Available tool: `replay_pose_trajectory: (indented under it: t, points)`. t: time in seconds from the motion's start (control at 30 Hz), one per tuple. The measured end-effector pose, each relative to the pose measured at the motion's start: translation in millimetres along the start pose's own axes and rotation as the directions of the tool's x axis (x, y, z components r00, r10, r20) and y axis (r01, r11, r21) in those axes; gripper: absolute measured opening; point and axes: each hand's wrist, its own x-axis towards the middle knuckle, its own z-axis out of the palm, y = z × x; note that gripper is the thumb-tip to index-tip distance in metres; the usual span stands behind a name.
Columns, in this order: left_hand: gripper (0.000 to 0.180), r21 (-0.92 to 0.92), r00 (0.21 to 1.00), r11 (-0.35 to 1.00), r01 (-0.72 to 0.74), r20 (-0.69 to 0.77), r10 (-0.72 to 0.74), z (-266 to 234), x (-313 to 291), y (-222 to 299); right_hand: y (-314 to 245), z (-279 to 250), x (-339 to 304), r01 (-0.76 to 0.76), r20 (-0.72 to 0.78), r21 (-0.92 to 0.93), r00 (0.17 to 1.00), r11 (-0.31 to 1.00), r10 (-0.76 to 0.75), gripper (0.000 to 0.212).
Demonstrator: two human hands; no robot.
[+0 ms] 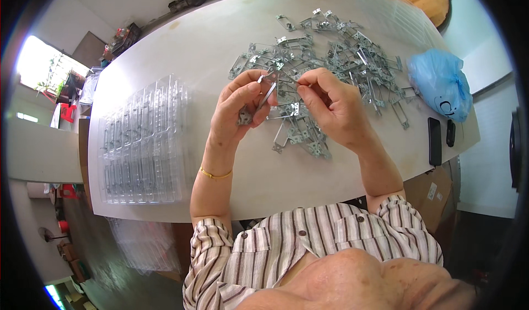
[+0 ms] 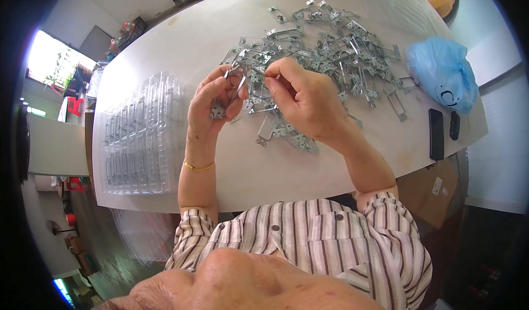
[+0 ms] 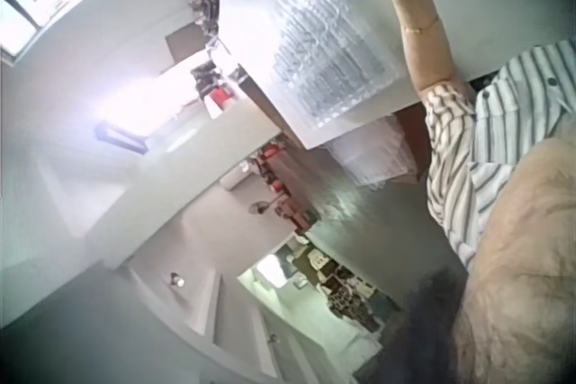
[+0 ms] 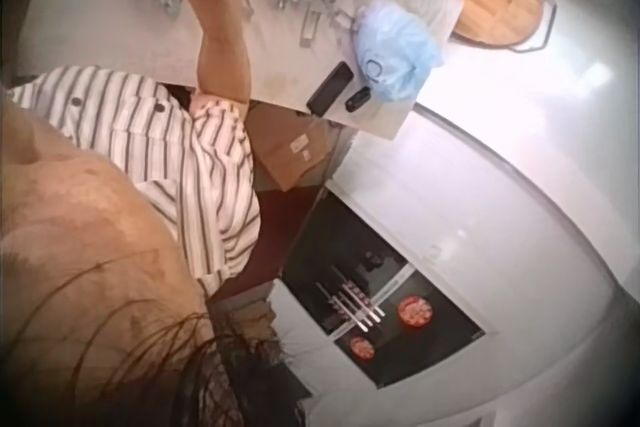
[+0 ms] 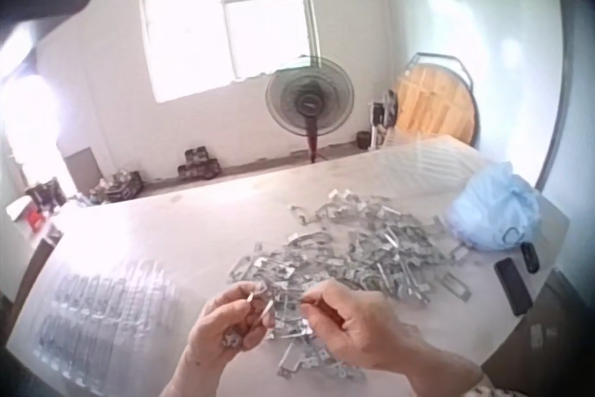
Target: The person assembles metal hardware by inserting pins into metal brackets by hand and places the assembled parts into compartments of a plastic tray.
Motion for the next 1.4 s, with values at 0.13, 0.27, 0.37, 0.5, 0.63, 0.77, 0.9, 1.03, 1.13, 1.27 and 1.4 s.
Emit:
replay_pose_trajectory:
  t: [0.13, 0.27, 0.37, 0.5, 0.63, 0.77, 0.9, 1.03, 1.13, 1.27, 1.4]
  points:
    - [0.027, 0.064, 1.000, 0.998, 0.009, 0.009, -0.010, 5, 0, 2, 3, 1, 1, 0.016, -0.012, -0.045, 1.000, 0.999, -0.017, 0.009]
    - [0.026, 0.065, 1.000, 0.998, 0.012, 0.017, -0.013, 5, 0, 2, 1, 0, 2, 0.008, 0.000, -0.076, 1.000, 0.997, -0.008, 0.007]
    - [0.026, 0.149, 1.000, 0.989, -0.021, 0.011, 0.020, 7, -1, 3, -1, -1, 3, 0.009, 0.014, -0.098, 1.000, 0.995, -0.008, 0.006]
    - [0.026, 0.178, 1.000, 0.984, -0.019, -0.004, 0.020, 9, -2, 4, -5, -3, 3, 0.004, 0.027, -0.123, 1.000, 0.992, -0.001, 0.006]
    - [0.028, 0.204, 0.999, 0.979, -0.027, -0.016, 0.031, 10, -4, 4, -1, -3, 2, 0.016, 0.039, -0.103, 0.999, 0.995, -0.012, 0.009]
    - [0.030, 0.238, 1.000, 0.971, -0.004, 0.029, -0.003, 8, -2, 5, -1, -3, 2, -0.096, 0.076, 0.023, 0.993, 0.995, 0.094, 0.016]
    - [0.036, 0.297, 0.999, 0.955, -0.004, 0.036, -0.007, 8, -4, 1, -6, -6, 5, -0.250, 0.212, 0.196, 0.955, 0.948, 0.208, 0.021]
    - [0.037, 0.302, 0.996, 0.953, 0.029, 0.066, -0.052, 10, -3, 2, 5, -12, 11, -0.414, 0.384, 0.395, 0.885, 0.820, 0.262, 0.025]
    - [0.032, 0.273, 0.995, 0.960, 0.061, 0.065, -0.082, 10, -4, 5, 8, -14, 15, -0.493, 0.493, 0.488, 0.837, 0.720, 0.239, 0.031]
    - [0.029, 0.264, 0.985, 0.957, 0.122, 0.090, -0.150, 11, -3, 8, 8, -18, 18, -0.579, 0.548, 0.493, 0.786, 0.649, 0.285, 0.031]
    - [0.030, 0.286, 0.977, 0.949, 0.134, 0.123, -0.175, 14, -4, 7, 9, -19, 20, -0.545, 0.537, 0.370, 0.786, 0.752, 0.306, 0.025]
